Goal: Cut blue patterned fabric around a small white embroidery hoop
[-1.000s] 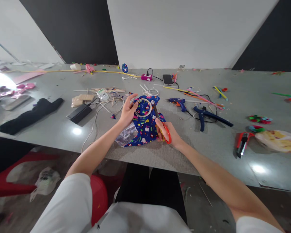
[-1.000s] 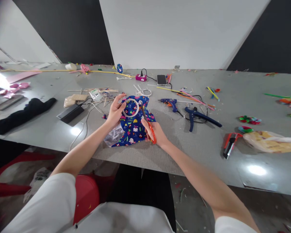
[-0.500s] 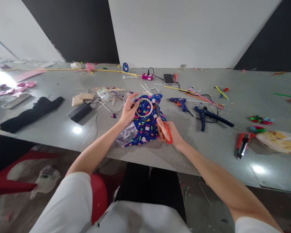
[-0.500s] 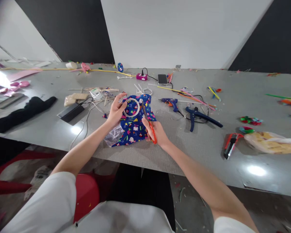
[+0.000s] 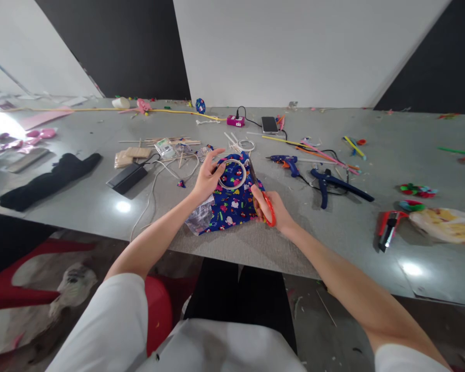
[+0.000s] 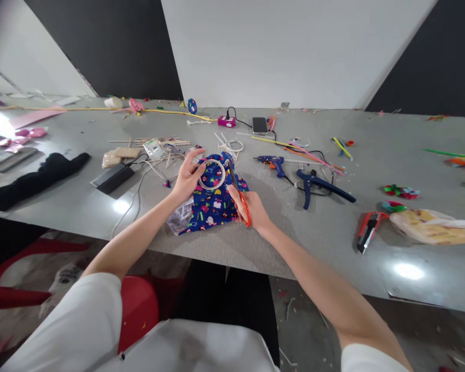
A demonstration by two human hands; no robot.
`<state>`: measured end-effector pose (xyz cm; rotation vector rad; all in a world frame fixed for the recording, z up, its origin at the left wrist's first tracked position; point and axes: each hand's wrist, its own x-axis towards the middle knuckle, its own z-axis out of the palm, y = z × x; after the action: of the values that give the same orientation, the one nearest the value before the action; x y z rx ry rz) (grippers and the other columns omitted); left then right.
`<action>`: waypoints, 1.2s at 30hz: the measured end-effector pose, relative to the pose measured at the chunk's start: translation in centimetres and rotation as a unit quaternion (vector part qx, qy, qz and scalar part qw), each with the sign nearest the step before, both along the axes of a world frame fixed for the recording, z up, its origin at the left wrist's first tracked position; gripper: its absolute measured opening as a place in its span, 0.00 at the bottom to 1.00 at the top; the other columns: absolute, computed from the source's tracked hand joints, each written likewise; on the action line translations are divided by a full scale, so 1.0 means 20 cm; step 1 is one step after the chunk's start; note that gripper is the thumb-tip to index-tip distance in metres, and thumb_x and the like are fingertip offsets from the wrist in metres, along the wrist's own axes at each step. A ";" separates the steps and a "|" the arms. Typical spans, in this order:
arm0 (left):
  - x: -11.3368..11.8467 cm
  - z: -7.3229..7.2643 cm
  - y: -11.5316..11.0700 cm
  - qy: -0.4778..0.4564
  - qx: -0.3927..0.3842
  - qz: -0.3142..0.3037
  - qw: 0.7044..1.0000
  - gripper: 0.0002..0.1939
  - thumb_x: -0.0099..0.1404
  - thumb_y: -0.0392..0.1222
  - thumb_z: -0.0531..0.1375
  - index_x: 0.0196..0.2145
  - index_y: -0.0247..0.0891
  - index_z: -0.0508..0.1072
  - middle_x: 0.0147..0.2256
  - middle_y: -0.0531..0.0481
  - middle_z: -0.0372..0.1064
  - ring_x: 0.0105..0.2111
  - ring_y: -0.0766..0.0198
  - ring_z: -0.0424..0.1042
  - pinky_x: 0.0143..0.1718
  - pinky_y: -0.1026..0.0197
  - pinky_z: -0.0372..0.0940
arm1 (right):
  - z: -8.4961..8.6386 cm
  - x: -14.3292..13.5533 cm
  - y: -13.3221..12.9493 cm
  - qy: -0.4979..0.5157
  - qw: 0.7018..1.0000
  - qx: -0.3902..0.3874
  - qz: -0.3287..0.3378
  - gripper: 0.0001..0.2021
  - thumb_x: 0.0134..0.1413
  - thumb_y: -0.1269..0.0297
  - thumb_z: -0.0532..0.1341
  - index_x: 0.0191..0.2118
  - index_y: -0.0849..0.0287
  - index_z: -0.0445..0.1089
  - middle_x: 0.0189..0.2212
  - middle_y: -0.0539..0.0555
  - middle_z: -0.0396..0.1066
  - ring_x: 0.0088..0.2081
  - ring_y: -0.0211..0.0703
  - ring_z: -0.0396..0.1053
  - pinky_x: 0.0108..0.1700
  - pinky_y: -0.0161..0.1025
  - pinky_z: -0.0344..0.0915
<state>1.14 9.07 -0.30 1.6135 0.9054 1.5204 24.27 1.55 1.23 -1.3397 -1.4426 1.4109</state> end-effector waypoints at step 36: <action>-0.02 0.02 0.00 0.027 0.029 -0.005 0.999 0.24 0.73 0.55 0.63 0.63 0.51 0.69 0.64 0.44 0.68 0.43 0.61 0.77 0.49 0.53 0.75 | -0.01 0.08 0.08 -0.052 0.998 -0.007 0.024 0.34 0.54 0.25 0.61 0.20 0.53 0.63 0.12 0.49 0.61 0.14 0.39 0.60 0.19 0.41 0.69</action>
<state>0.82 9.11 0.04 1.7061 0.8876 1.5158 25.93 3.24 0.99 -1.4141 -1.5446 1.4036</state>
